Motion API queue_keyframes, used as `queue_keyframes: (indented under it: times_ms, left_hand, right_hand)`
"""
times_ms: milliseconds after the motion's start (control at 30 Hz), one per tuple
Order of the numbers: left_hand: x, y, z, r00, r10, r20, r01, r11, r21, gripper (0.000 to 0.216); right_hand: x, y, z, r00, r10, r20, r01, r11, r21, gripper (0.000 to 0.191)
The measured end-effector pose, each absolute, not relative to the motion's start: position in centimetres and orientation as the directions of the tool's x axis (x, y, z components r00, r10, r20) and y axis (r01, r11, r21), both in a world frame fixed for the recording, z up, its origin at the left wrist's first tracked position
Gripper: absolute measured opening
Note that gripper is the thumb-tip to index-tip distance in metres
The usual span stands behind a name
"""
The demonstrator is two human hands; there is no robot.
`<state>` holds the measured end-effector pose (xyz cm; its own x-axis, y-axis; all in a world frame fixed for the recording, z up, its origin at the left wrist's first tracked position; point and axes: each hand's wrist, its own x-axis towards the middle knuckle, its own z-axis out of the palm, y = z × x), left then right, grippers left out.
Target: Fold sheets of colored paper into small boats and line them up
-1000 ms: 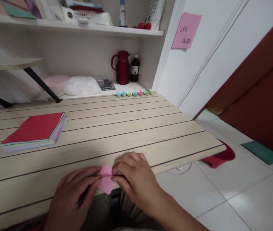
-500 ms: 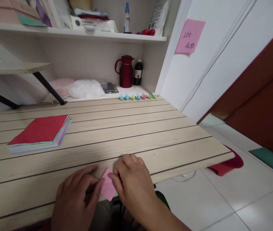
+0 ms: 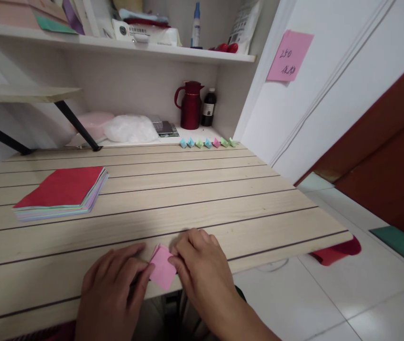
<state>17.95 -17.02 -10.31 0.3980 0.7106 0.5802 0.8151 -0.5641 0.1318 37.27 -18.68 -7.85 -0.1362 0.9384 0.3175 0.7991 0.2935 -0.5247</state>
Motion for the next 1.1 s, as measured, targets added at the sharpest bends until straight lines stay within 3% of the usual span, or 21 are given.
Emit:
queue_keyframes:
  times_ms: [200, 400, 767, 933, 1100]
  left_hand:
    - [18.1, -17.0, -10.5, 0.347, 0.733, 0.585, 0.816, -0.544, 0.197, 0.022]
    - [17.9, -16.7, -10.6, 0.379, 0.679, 0.629, 0.837, -0.542, 0.08, 0.028]
    - [17.6, -16.4, -10.6, 0.418, 0.679, 0.603, 0.834, -0.55, 0.041, 0.025]
    - [17.2, -16.5, -10.3, 0.484, 0.673, 0.559, 0.819, -0.573, -0.019, 0.033]
    - [17.2, -16.6, -10.1, 0.491, 0.675, 0.551, 0.82, -0.571, -0.032, 0.035]
  right_hand:
    - [37.0, -18.6, -8.5, -0.13, 0.918, 0.376, 0.839, 0.304, -0.451, 0.01]
    - [37.0, -18.5, -8.5, -0.132, 0.906, 0.403, 0.84, 0.318, -0.44, 0.01]
    - [37.1, -18.4, -8.5, -0.136, 0.909, 0.395, 0.839, 0.317, -0.443, 0.012]
    - [36.8, -18.4, -8.3, -0.092, 0.933, 0.348, 0.844, 0.259, -0.47, 0.015]
    - [36.2, -18.1, -8.5, -0.036, 0.938, 0.344, 0.896, 0.182, -0.404, 0.018]
